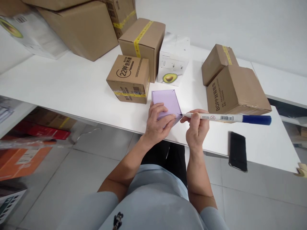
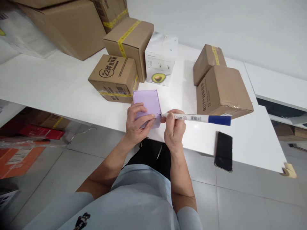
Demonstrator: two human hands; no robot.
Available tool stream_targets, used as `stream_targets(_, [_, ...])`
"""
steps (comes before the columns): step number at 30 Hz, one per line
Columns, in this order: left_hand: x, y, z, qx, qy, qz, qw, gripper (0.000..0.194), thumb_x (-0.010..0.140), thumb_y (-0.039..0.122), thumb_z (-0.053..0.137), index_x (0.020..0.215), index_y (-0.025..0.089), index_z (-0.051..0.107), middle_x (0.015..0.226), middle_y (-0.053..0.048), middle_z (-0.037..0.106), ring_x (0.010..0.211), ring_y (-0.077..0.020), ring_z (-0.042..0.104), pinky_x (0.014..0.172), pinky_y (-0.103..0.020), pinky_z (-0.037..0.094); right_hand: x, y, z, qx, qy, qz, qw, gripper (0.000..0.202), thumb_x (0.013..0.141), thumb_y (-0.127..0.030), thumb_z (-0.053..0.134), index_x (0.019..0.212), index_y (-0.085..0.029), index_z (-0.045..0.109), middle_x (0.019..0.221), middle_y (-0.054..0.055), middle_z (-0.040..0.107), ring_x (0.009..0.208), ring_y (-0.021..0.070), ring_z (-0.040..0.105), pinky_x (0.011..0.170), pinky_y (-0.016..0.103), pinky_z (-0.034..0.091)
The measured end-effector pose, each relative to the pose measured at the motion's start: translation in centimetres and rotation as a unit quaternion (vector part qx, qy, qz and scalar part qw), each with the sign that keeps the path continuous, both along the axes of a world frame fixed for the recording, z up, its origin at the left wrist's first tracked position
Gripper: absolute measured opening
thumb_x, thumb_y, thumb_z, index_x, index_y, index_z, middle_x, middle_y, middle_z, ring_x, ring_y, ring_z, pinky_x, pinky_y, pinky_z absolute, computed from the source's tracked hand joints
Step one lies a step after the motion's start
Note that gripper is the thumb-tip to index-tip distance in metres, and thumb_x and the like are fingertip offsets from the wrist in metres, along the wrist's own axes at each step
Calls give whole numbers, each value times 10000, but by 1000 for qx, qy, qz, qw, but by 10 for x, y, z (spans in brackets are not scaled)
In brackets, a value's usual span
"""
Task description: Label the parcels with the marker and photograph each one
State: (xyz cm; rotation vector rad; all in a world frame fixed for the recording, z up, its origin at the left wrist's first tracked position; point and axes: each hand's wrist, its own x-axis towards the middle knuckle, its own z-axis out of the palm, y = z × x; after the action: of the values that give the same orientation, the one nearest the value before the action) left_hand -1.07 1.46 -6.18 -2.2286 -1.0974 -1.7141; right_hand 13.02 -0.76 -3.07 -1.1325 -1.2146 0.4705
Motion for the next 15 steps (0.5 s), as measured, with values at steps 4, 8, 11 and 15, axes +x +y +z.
stream_targets(4, [0, 0, -1, -13, 2, -4, 1000, 80, 882, 213, 649, 944, 258, 670, 1044, -54, 545, 1164, -236, 537, 997, -454, 508, 17, 0, 3, -45, 43, -47, 997, 318, 975, -511, 446, 846, -225, 504, 631, -55, 569, 531, 111, 567, 562, 268, 457])
stream_targets(8, [0, 1, -3, -18, 20, 17, 1000, 67, 897, 245, 621, 930, 254, 678, 1022, -54, 551, 1139, -237, 550, 1007, -473, 503, 50, 2, 1, -262, -145, -66, 952, 403, 917, -556, 504, 689, -223, 497, 589, -25, 554, 570, 137, 511, 575, 277, 391])
stream_targets(11, [0, 2, -4, -16, 18, 20, 1000, 70, 895, 254, 621, 937, 253, 676, 1027, -54, 548, 1136, -241, 553, 995, -475, 508, 68, 8, -6, -401, -301, -66, 863, 394, 903, -534, 486, 658, -226, 504, 624, 20, 586, 622, 173, 521, 596, 294, 360])
stream_targets(15, [1, 2, -5, -25, 4, 4, 1000, 56, 886, 241, 640, 933, 255, 668, 1040, -54, 542, 1145, -242, 549, 998, -479, 501, 74, 18, -19, -517, -398, -78, 754, 386, 915, -492, 424, 800, -192, 637, 845, 129, 694, 825, 246, 640, 688, 329, 425])
